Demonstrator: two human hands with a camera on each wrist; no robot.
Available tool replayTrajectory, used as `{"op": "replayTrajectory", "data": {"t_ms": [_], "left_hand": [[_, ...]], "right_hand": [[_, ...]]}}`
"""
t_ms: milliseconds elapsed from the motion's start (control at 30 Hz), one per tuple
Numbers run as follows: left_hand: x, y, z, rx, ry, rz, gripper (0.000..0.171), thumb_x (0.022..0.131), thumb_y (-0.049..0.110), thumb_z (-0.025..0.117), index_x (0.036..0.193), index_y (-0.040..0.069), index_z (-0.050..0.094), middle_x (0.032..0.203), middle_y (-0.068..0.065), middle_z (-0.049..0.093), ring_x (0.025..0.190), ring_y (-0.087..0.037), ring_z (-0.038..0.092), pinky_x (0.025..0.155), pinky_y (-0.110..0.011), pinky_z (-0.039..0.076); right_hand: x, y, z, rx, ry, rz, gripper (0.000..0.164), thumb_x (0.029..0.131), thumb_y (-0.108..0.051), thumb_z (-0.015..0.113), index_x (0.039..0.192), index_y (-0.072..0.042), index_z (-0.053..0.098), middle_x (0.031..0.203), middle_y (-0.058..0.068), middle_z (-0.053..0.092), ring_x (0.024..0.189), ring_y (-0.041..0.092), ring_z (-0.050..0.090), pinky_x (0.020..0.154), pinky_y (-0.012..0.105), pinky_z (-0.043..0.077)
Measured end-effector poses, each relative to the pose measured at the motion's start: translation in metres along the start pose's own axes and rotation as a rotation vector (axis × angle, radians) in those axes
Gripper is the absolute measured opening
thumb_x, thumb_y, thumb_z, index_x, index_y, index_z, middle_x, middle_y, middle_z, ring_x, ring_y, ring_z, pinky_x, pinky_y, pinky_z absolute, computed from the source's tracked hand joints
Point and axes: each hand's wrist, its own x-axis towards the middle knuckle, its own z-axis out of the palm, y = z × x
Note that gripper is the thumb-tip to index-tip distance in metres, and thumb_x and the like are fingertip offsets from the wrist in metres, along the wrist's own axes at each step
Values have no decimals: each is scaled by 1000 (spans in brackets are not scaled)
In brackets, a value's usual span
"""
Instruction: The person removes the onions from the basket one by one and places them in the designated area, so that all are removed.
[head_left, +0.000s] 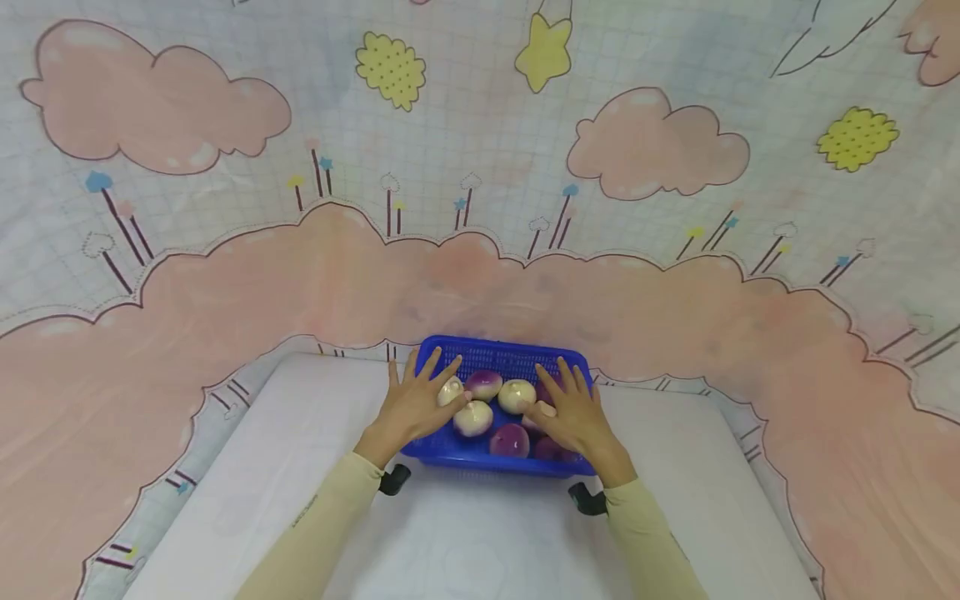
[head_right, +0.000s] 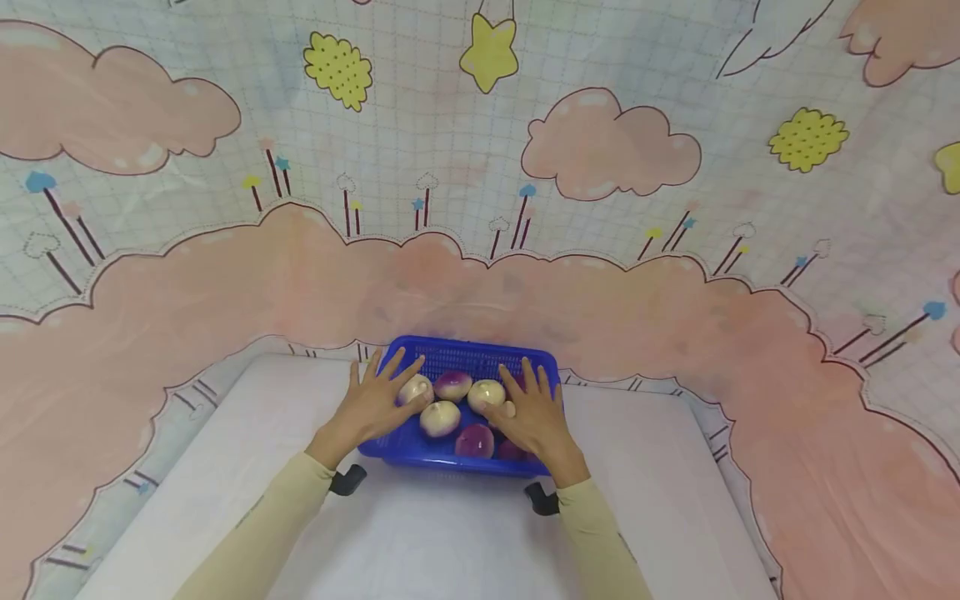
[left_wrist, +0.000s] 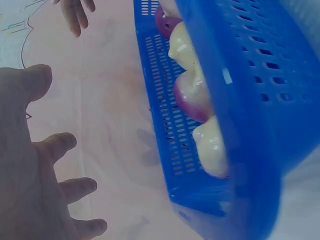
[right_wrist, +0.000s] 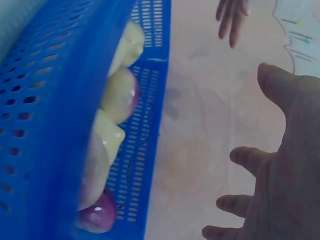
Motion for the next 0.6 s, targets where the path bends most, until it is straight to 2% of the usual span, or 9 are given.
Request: {"op": "replayTrajectory", "data": {"t_ms": [267,467,600], "left_hand": [[-7,-11,6,-80,-2,-51,69,95,63,45,155,30,30,163,-17,23,148,-50,14,112,-71,23],[-12,-21,13,-113,19,-70,67,96,54,50,154,27,32,161,-19,26,143,-51,28,98,-69,43],[-15,-27,15,-152,40,-88,67,95,45,57,154,25,34,159,-21,29,140,-49,36,90,-67,49]], "right_hand": [[-4,9,10,-2,-4,-37,80,91,-65,49,154,-18,34,161,22,25,145,51,23,111,67,29],[-4,14,17,9,-16,-42,79,89,-60,57,152,-18,37,158,20,31,144,48,28,109,66,34],[-4,17,22,46,-13,-42,77,87,-51,66,150,-15,40,155,21,35,142,47,33,107,67,35]]}}
